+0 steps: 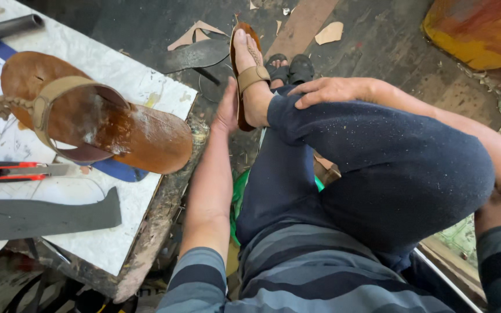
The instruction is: The person holds a brown leather sandal and uses a small tool to scrape or clean the sole. They then try the sandal on their bare foot to check the fit before removing it and continuing to work on the sole with the tool.
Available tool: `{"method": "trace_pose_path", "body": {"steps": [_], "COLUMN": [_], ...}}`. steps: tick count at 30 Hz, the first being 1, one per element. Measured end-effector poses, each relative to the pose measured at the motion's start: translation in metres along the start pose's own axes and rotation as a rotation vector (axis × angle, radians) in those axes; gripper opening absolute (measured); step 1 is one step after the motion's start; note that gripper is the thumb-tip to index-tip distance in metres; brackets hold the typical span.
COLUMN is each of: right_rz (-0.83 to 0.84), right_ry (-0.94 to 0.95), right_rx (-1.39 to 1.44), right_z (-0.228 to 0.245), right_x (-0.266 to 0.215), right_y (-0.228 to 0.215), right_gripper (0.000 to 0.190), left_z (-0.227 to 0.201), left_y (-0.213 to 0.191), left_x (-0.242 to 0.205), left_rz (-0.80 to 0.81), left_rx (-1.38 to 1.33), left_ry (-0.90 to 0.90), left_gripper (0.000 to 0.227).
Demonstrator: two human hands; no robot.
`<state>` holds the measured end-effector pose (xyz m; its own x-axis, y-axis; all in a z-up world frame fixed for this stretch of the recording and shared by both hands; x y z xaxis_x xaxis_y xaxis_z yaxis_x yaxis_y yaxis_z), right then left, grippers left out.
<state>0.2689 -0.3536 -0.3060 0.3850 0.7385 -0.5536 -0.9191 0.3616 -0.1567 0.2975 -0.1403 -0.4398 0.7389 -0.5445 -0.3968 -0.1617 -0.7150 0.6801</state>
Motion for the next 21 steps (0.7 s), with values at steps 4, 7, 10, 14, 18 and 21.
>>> {"method": "trace_pose_path", "body": {"steps": [4, 7, 10, 14, 18, 21], "right_rz": [-0.027, -0.068, -0.021, -0.055, -0.058, -0.015], "right_ry": [0.217, 0.251, 0.284, 0.174, 0.015, -0.105], "right_rx": [0.169, 0.171, 0.157, 0.123, 0.046, 0.011], "right_z": [0.017, 0.010, 0.015, -0.001, -0.036, -0.051], "right_x": [-0.009, -0.009, -0.012, 0.002, 0.018, 0.027], "right_y": [-0.004, -0.005, -0.006, -0.011, -0.018, 0.007], "right_gripper": [0.063, 0.068, 0.075, 0.070, 0.058, 0.050], "left_z": [-0.006, 0.004, 0.011, 0.002, -0.013, -0.010], "left_y": [-0.006, -0.007, -0.009, 0.013, 0.023, 0.037], "left_x": [0.021, 0.035, 0.036, 0.016, 0.004, -0.024], "left_rz": [-0.060, -0.038, -0.073, -0.128, -0.121, -0.137], "left_rx": [0.042, 0.069, 0.054, 0.054, 0.137, 0.142], "left_ry": [-0.047, 0.020, 0.021, 0.029, -0.005, -0.043], "left_gripper": [0.085, 0.073, 0.073, 0.085, 0.095, 0.092]}}
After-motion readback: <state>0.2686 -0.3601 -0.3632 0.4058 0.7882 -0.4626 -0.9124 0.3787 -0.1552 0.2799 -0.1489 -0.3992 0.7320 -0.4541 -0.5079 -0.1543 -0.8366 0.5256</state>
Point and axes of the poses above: each hand's wrist, its own x-axis towards the middle knuckle, its own y-axis out of the palm, z = x × y, the point moved 7 cm from there along x, towards the middle knuckle, and after that the axes turned 9 degrees about z, right-handed, at the moved point
